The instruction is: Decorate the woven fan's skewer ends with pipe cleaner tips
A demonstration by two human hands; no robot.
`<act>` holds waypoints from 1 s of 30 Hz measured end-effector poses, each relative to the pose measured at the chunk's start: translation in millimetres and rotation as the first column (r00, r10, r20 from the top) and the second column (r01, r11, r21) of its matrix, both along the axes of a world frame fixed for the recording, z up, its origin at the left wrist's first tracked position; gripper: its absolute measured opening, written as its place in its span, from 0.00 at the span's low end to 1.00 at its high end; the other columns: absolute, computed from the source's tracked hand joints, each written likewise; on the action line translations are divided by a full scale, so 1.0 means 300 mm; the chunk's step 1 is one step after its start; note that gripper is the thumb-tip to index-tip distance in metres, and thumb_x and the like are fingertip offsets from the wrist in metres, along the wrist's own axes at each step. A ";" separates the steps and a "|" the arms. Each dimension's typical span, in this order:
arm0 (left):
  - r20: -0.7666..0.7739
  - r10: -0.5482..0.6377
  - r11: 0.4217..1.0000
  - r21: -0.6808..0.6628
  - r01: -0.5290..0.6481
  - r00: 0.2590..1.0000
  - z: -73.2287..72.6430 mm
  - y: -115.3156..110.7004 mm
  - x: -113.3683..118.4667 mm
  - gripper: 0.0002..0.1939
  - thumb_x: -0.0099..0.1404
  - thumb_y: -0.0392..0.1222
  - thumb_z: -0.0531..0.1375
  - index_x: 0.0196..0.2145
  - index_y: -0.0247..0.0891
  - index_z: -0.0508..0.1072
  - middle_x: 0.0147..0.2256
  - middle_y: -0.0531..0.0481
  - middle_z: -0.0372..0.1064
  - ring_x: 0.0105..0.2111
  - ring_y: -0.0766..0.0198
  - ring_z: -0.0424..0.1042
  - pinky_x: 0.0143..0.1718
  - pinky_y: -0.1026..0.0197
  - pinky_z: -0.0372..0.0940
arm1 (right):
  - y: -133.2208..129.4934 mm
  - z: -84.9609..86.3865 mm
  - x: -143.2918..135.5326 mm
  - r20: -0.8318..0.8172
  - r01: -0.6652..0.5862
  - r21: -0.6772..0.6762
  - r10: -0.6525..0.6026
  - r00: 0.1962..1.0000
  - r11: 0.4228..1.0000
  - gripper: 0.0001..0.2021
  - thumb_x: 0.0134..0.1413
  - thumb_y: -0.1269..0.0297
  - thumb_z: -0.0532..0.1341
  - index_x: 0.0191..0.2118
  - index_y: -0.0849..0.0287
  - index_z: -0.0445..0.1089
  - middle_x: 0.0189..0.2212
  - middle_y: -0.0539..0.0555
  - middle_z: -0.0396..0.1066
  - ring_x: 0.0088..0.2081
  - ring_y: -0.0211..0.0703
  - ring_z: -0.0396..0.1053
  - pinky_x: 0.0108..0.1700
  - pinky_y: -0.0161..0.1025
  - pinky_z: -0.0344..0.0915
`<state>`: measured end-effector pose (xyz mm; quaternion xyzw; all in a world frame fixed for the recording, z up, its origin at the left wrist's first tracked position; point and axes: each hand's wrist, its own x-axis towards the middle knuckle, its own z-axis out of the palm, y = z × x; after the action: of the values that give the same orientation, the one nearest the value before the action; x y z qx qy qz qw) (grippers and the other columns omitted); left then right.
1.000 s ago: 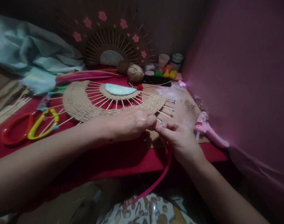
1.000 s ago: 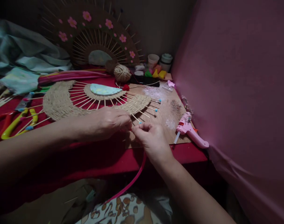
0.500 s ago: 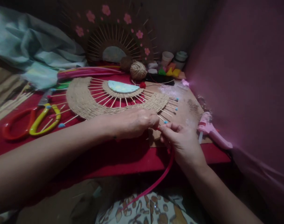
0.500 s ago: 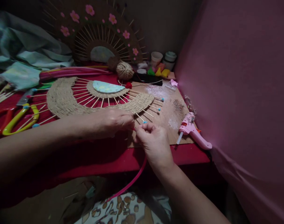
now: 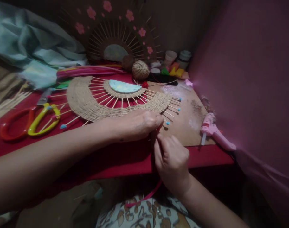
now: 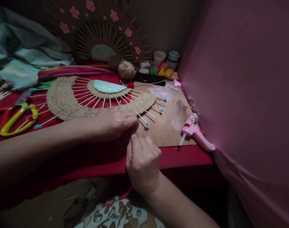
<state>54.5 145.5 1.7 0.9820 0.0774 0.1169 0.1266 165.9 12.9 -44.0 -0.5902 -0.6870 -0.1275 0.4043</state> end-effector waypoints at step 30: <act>0.047 0.090 0.993 -0.081 -0.086 0.995 0.010 -0.019 -0.020 0.05 0.61 0.33 0.54 0.36 0.36 0.66 0.27 0.53 0.68 0.24 0.69 0.64 0.22 0.66 0.52 | 0.021 0.095 0.018 -0.668 -0.114 -0.297 -0.121 0.734 0.948 0.08 0.55 0.65 0.59 0.27 0.60 0.70 0.20 0.48 0.68 0.22 0.34 0.64 0.25 0.32 0.61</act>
<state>48.5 139.7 4.7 0.9686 0.1218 0.1442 0.1618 171.3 19.3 -15.6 -0.6543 -0.5021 0.2082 0.5258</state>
